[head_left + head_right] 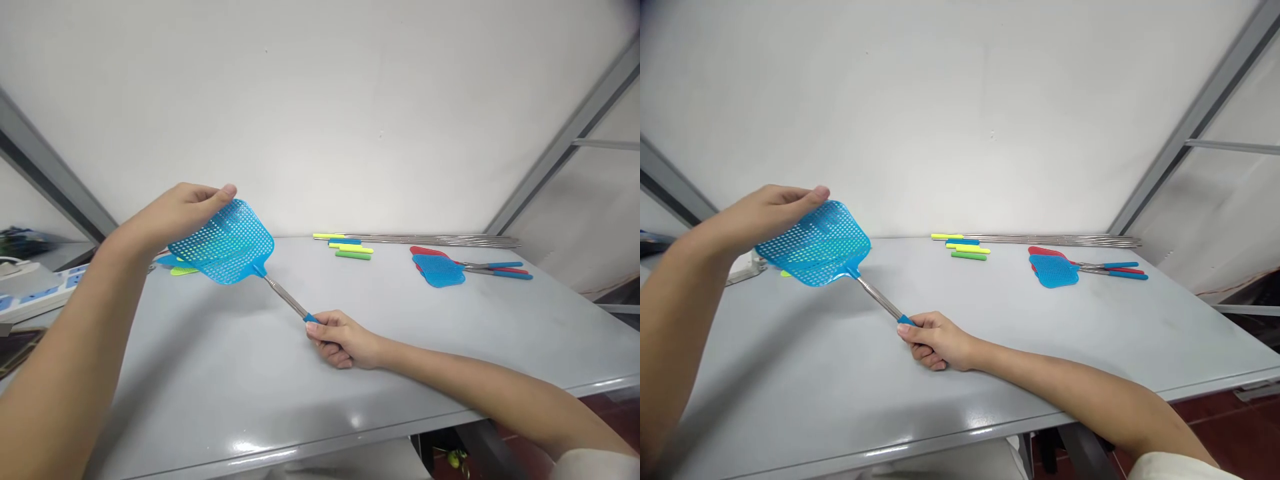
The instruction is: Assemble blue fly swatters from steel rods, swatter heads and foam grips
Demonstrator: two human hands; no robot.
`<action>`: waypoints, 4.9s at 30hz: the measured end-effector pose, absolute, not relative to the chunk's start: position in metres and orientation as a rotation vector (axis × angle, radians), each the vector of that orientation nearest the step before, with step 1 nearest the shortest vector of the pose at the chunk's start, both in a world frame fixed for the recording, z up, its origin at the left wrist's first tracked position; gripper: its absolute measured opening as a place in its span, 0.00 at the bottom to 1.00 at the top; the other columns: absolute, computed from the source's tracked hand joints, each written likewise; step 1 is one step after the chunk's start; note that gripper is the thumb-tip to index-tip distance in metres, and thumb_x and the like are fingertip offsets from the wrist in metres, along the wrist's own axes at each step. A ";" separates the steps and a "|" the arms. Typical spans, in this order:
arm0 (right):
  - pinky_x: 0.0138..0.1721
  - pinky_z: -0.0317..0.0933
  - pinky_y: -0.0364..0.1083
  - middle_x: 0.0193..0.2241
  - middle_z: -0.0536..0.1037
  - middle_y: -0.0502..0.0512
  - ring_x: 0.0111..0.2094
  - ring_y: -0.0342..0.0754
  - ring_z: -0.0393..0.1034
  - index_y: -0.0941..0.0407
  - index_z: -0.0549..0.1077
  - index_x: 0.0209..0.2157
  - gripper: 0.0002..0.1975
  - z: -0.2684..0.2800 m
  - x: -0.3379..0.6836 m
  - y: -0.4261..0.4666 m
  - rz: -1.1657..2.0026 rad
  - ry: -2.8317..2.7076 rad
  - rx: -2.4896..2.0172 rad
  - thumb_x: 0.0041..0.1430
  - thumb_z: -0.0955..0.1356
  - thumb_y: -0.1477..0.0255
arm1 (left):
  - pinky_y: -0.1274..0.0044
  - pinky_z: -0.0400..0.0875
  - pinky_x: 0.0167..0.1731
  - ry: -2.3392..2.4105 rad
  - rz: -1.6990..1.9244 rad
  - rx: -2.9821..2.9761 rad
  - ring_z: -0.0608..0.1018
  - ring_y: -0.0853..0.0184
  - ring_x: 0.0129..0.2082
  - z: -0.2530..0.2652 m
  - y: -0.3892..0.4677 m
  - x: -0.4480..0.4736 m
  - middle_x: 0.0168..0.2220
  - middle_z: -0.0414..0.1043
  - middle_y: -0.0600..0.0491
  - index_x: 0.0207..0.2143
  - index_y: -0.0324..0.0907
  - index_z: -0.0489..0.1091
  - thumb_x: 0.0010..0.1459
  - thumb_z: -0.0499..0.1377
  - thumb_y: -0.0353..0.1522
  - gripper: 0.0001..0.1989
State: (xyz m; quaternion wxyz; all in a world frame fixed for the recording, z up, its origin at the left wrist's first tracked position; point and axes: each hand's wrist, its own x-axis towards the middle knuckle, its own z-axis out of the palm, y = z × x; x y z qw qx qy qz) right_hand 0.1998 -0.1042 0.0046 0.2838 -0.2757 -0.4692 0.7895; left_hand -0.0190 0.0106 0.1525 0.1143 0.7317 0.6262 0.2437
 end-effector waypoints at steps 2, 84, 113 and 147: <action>0.08 0.34 0.34 0.12 0.48 0.41 0.11 0.32 0.39 0.57 0.53 0.22 0.15 0.004 0.200 -0.104 2.119 -1.250 -0.749 0.51 0.62 0.62 | 0.80 0.65 0.20 1.718 0.561 2.147 0.70 0.70 0.22 0.151 0.012 -0.019 0.24 0.69 0.57 0.34 0.41 0.68 0.46 0.47 0.50 0.25; 0.08 0.37 0.34 0.10 0.52 0.41 0.09 0.32 0.42 0.60 0.61 0.21 0.13 -0.004 0.210 -0.103 2.165 -1.177 -0.640 0.53 0.61 0.66 | 0.86 0.62 0.13 1.547 0.742 2.372 0.69 0.74 0.18 0.167 -0.031 -0.003 0.19 0.66 0.59 0.29 0.39 0.65 0.36 0.58 0.48 0.23; 0.09 0.40 0.36 0.11 0.56 0.45 0.09 0.34 0.46 0.62 0.65 0.25 0.16 -0.005 0.213 -0.098 2.213 -1.178 -0.555 0.55 0.56 0.65 | 0.83 0.59 0.13 1.839 0.347 2.485 0.69 0.71 0.22 0.166 -0.024 -0.009 0.27 0.66 0.55 0.30 0.40 0.62 0.38 0.48 0.56 0.29; 0.08 0.38 0.34 0.11 0.48 0.41 0.10 0.34 0.36 0.58 0.65 0.35 0.11 -0.008 0.218 -0.094 2.369 -1.133 -0.368 0.57 0.56 0.68 | 0.83 0.49 0.16 1.623 0.709 2.693 0.59 0.76 0.18 0.162 -0.034 0.002 0.19 0.56 0.58 0.25 0.40 0.56 0.39 0.52 0.52 0.24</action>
